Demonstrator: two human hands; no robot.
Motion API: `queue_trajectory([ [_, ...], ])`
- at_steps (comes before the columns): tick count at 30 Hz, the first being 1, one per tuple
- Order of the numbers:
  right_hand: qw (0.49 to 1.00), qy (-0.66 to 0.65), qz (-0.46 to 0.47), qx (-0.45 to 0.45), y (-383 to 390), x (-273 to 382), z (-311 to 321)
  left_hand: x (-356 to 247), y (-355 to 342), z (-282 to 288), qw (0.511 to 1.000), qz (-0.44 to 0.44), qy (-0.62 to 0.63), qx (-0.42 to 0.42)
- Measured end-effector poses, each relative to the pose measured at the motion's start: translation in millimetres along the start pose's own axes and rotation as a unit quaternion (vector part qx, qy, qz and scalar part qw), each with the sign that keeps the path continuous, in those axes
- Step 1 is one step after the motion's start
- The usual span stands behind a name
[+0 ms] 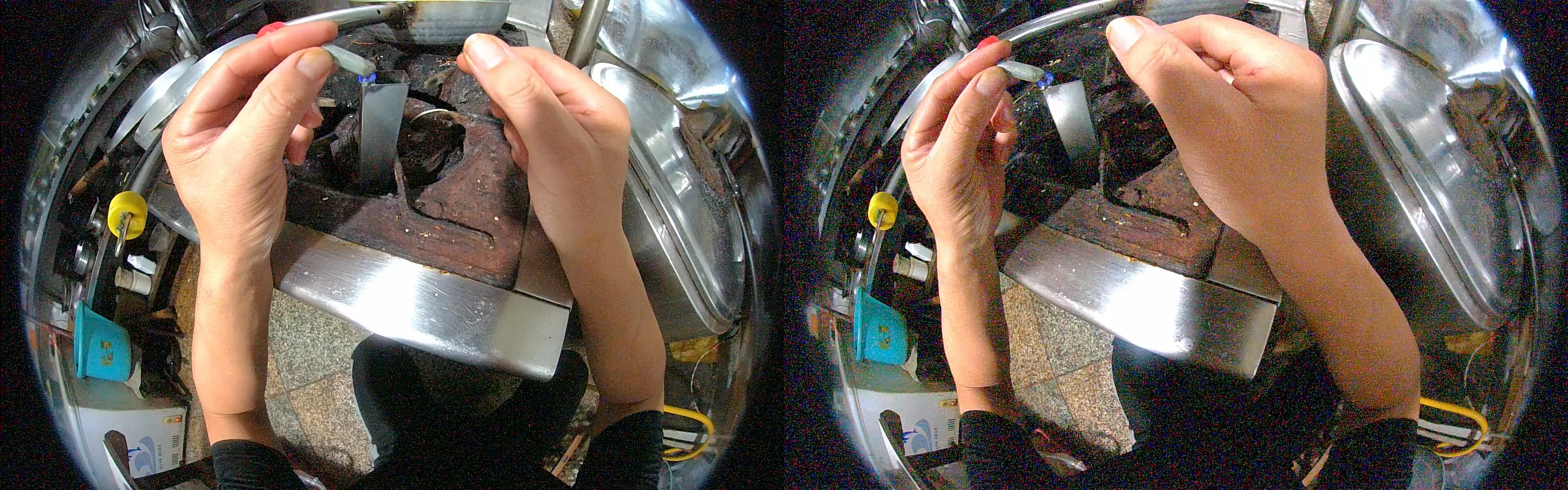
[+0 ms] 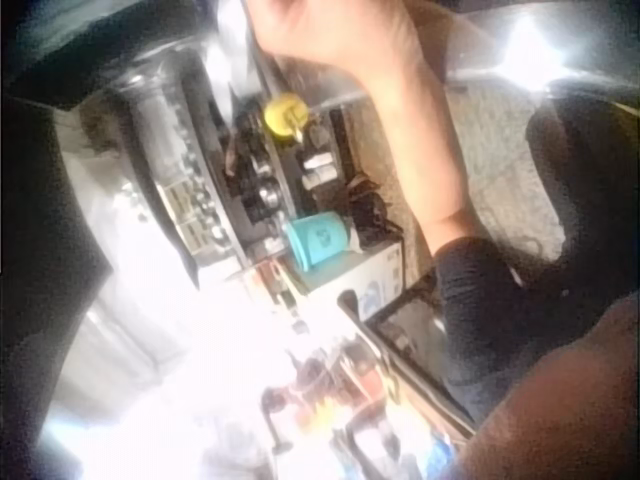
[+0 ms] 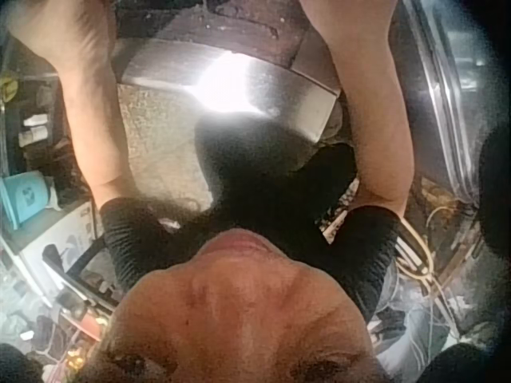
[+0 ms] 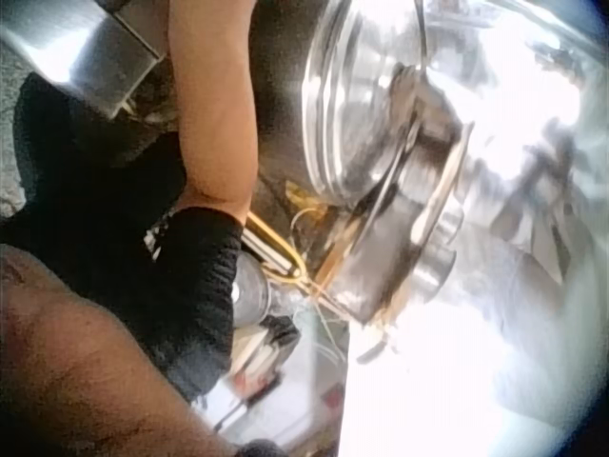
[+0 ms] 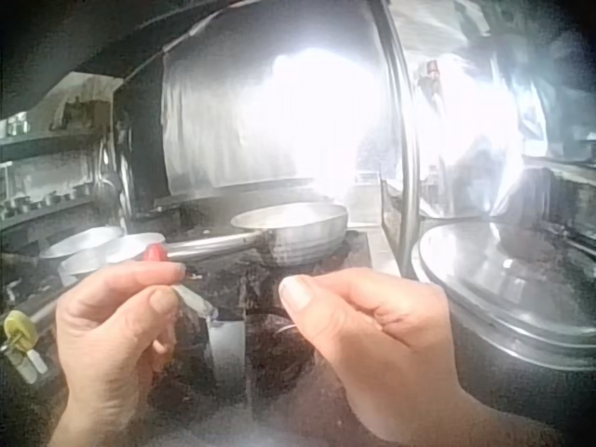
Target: The person uses a lighter to heat a small metal piece held against a metal stand, then applies solder to the heated area. The person repeats this process on multiple small metal pieces, adjusting their grip and the flame position as needed.
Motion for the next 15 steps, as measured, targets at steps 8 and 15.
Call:
queue_trajectory([
  [8, 0.983, 0.001, -0.161, -0.087, -1, 10, -7, -2, 1, -1, 1.000, 0.014, -0.001, -0.008],
  [15, 1.000, 0.008, 0.016, 0.019, -9, -15, 9, 1, 1, 3, 1.000, 0.003, 0.003, 0.004],
])
Point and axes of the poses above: each hand's wrist, its own y-axis away from the middle knuckle, its own z-axis out of the back of the hand, x = y × z, the point moved 1 cm from there along -y, towards the middle knuckle, and after that the axes turned 12 degrees about -z, right-handed, at the moved point
